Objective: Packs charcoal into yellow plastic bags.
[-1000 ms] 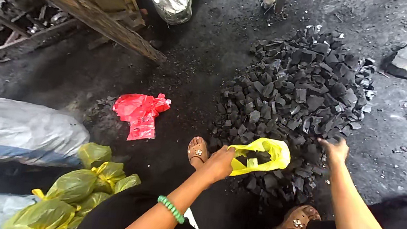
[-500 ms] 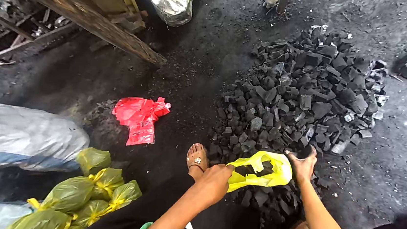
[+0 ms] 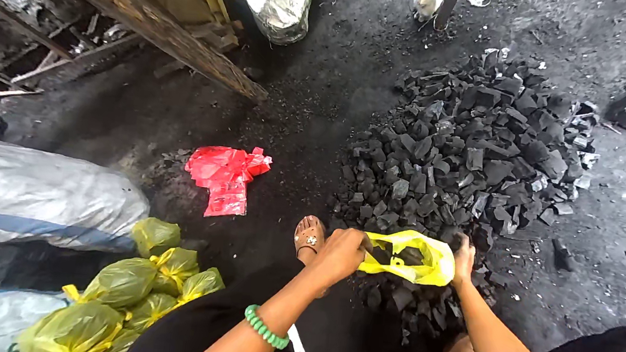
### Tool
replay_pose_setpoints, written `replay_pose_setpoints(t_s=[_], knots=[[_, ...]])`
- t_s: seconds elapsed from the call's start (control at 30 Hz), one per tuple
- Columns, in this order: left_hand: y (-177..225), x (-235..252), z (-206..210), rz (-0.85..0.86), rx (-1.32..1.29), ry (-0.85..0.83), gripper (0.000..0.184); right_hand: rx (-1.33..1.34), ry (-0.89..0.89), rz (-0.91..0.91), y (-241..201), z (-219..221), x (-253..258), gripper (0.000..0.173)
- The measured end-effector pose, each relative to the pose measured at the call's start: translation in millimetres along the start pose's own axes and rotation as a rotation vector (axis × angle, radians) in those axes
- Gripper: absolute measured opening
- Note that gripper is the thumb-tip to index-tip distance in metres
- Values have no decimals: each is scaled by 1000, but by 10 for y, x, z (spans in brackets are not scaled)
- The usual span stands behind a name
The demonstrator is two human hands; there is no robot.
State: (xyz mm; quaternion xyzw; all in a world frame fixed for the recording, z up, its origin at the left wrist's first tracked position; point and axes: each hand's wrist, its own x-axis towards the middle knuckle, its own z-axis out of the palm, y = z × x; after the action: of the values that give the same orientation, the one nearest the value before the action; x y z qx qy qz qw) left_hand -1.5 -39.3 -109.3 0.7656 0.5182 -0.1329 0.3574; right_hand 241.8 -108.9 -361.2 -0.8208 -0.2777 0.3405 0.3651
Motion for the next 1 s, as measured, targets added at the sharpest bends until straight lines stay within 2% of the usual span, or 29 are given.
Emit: replay_pose_setpoints(t_s=[0.07, 0.13, 0.23, 0.3, 0.33, 0.4, 0.47, 0.5, 0.53, 0.57, 0.63, 0.7, 0.73, 0.8, 0.87, 0.93, 1.0], knots=[[32, 29, -21, 1, -4, -34, 24, 221, 11, 48, -62, -77, 14, 65], [102, 62, -66, -17, -2, -74, 32, 496, 52, 5, -234, -213, 28, 68], [195, 109, -83, -3, 1, -78, 42, 849, 100, -186, -846, -468, -151, 71], [241, 145, -68, 21, -22, -85, 45, 967, 53, -374, -1250, -573, -414, 68], [264, 150, -72, 16, -47, -101, 48, 930, 15, -469, -1354, -566, -550, 67], [274, 192, -77, -1, -107, -119, 51, 593, -74, -640, -1347, -445, -742, 61], [269, 234, -77, -32, -145, -137, 52, 2, -273, -816, -1177, -295, -732, 39], [272, 240, -74, -46, -138, -145, 52, -319, -441, -850, -1130, -259, -672, 37], [277, 240, -74, -51, -112, -154, 54, -517, -588, -845, -1110, -249, -601, 42], [286, 232, -78, -42, -61, -158, 53, -559, -665, -809, -1123, -297, -543, 45], [307, 198, -95, -6, 37, -162, 46, -201, -599, -720, -1107, -561, -414, 40], [289, 178, -80, 25, 83, -155, 39, 348, -286, -446, -832, -776, -288, 35], [268, 184, -73, 41, 79, -140, 32, 466, -84, -276, -625, -852, -248, 36], [228, 202, -76, 70, 18, -96, 29, 370, 220, 92, -109, -904, -244, 54], [210, 185, -95, 81, -149, -37, 28, 189, 239, 409, 351, -770, -262, 81], [230, 83, -141, 78, -455, 47, 24, 89, 178, 487, 453, -532, -331, 93], [274, -69, -269, 93, -748, 157, 22, 34, 127, 437, 273, -403, -377, 92]])
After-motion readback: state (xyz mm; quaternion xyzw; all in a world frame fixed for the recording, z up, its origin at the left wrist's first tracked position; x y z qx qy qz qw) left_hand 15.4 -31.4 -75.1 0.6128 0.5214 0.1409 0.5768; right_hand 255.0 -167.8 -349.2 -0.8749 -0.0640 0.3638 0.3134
